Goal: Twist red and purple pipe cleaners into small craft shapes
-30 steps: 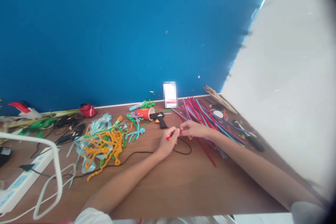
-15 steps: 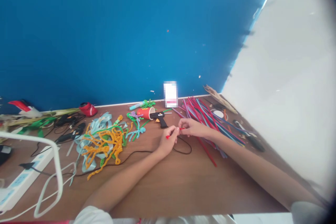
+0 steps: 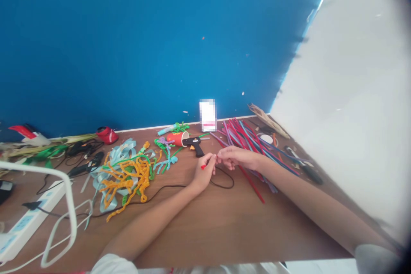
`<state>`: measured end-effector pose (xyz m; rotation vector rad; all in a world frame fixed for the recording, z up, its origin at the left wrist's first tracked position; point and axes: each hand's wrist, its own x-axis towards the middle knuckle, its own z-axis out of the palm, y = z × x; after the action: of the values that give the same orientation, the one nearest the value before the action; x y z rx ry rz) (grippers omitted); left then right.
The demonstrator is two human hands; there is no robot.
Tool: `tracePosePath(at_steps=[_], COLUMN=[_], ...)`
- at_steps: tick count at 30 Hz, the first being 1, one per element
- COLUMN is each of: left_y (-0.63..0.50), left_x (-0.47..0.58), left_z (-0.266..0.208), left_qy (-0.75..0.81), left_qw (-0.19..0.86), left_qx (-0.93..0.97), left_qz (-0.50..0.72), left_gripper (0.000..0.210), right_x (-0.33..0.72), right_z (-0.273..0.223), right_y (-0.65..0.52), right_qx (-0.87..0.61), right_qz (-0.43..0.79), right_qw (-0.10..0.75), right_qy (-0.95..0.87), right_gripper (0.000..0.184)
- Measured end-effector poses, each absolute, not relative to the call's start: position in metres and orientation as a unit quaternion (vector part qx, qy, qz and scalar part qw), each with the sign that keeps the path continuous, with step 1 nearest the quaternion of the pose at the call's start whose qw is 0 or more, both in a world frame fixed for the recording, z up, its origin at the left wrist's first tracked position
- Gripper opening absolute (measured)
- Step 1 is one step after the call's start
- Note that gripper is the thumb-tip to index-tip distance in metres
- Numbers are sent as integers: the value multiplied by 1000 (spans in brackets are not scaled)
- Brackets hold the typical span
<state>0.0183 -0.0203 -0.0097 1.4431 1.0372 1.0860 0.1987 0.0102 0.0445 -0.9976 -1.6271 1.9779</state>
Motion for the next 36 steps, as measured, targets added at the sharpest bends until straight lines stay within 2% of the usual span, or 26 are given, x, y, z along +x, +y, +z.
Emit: tracePosePath(at_steps=[6,13,18,29,36], left_y=[-21,-21,-21,-20,-19], left_x=[18,19,18,18,18], left_z=[-8,-10,-11,-11,-11], left_qy=[428,435,434,438,431], left_qw=[514,508,509,511,515], left_qx=[592,599,595,584,583], left_qz=[450,441,445,454,458], left_gripper=[39,40,40,37,37], right_x=[198,197,195,187,183], right_z=[40,35,33,33,36], right_y=[13,14,13,9,-5], right_qx=[-356,-372,-398,-475,-469], right_qz=[739,735,705,531,292], right_qw=[230,223,251,328,365], right_qy=[-523,-521,-531,-621,-749], right_gripper=[24,26,27,25,12])
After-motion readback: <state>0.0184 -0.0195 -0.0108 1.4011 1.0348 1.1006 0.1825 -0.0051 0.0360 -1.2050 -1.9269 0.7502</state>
